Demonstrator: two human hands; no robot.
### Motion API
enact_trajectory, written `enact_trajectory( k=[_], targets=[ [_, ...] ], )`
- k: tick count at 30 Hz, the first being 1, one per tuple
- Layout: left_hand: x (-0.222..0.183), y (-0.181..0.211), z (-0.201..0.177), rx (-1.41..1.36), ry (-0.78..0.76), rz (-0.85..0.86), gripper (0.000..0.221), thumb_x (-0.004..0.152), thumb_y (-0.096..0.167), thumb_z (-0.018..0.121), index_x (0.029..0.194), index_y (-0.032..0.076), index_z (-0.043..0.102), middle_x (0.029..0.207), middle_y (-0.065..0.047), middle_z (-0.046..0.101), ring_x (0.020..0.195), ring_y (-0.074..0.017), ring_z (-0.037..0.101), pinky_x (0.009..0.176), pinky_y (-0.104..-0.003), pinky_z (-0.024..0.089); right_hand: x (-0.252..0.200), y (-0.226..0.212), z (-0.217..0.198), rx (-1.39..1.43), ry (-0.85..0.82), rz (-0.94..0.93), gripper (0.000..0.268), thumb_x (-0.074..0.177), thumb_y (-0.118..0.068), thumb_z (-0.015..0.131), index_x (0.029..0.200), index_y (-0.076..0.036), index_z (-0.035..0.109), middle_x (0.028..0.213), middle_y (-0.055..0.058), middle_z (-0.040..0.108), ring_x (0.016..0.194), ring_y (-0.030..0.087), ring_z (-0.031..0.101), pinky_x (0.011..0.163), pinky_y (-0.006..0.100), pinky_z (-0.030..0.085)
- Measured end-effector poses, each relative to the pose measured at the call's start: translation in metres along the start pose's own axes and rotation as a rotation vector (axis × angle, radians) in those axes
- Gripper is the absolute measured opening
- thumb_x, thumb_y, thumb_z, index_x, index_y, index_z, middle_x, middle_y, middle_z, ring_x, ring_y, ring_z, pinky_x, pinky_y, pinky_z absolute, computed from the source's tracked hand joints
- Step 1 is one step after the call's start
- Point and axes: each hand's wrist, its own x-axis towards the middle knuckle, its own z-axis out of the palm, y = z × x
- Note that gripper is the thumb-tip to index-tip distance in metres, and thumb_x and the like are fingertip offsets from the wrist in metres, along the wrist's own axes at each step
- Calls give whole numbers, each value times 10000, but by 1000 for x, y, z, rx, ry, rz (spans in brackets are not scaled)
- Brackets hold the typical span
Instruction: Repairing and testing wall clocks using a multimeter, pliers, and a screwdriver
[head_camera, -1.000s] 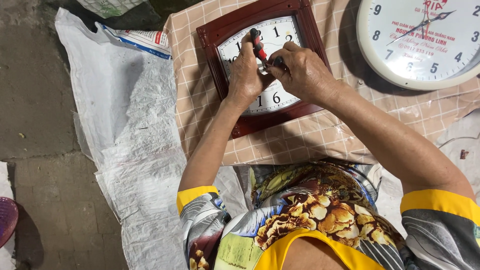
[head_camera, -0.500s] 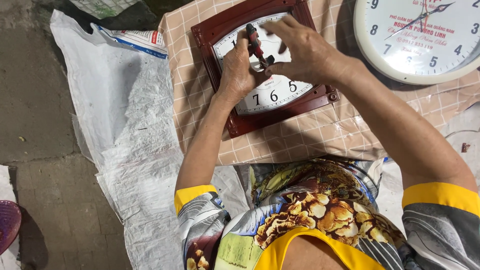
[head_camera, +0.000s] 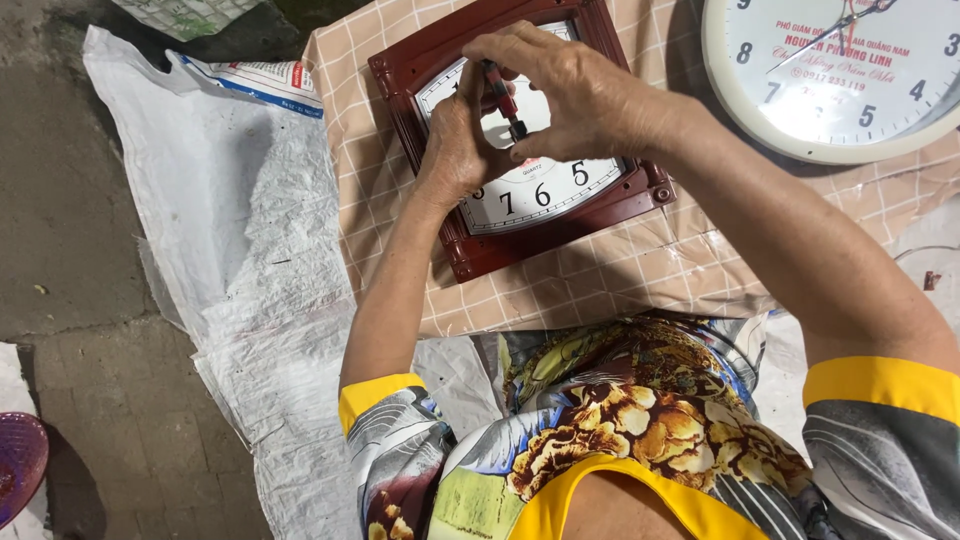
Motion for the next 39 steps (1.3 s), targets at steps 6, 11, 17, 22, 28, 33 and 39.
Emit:
enact_trajectory(
  k=[6, 11, 17, 22, 28, 33, 39],
  targets=[
    [3, 0, -7, -8, -44, 87, 896, 691, 79, 933, 1384, 97, 365, 1164, -92, 729, 1070, -266, 754, 914, -353, 647, -7, 2, 14, 32, 148, -39, 946, 755, -181, 959, 1506, 16, 418, 1356, 242, 533, 1255, 382, 540, 1016, 468, 488],
    [3, -2, -12, -35, -90, 145, 906, 735, 136, 908, 1427, 88, 325, 1131, -78, 708, 1059, -251, 745, 932, -364, 622, -14, -4, 23, 21, 198, 8, 978, 736, -66, 926, 1536, -46, 366, 1392, 229, 493, 1255, 388, 571, 1015, 462, 526],
    [8, 0, -20, -106, -134, 208, 879, 749, 190, 885, 1438, 78, 351, 1244, -95, 694, 1097, -257, 747, 937, -344, 612, -12, -10, 26, 14, 247, 31, 913, 749, -72, 894, 1505, -21, 385, 1400, 234, 500, 1272, 402, 541, 1036, 494, 500],
    [5, -4, -15, -190, -151, 213, 942, 777, 219, 908, 1480, 50, 305, 1336, -132, 644, 1189, -278, 718, 1043, -352, 596, -14, -9, 31, 14, 265, 36, 963, 747, -108, 923, 1529, -31, 366, 1439, 239, 489, 1307, 407, 513, 1070, 508, 475],
    [-13, -4, 9, -197, -16, 159, 920, 858, 390, 815, 1525, 80, 262, 1512, -171, 525, 1313, -357, 628, 1139, -514, 521, -13, -10, 33, -21, 254, 15, 966, 720, -64, 921, 1515, -37, 372, 1409, 214, 507, 1284, 391, 518, 1025, 476, 509],
    [-15, 15, 19, -49, 118, -1, 723, 861, 114, 733, 1412, 130, 265, 1240, -148, 685, 1046, -306, 729, 848, -407, 663, -11, -6, 35, -23, 258, 11, 995, 701, -71, 949, 1521, -32, 385, 1426, 223, 500, 1274, 400, 546, 972, 469, 548],
    [-12, 15, 13, 76, 124, 86, 711, 902, 239, 761, 1372, 148, 235, 1172, -120, 711, 1008, -320, 771, 743, -427, 647, -7, -5, 39, -16, 273, 8, 953, 720, -112, 922, 1505, -29, 389, 1368, 239, 499, 1201, 405, 575, 902, 444, 588]
  ],
)
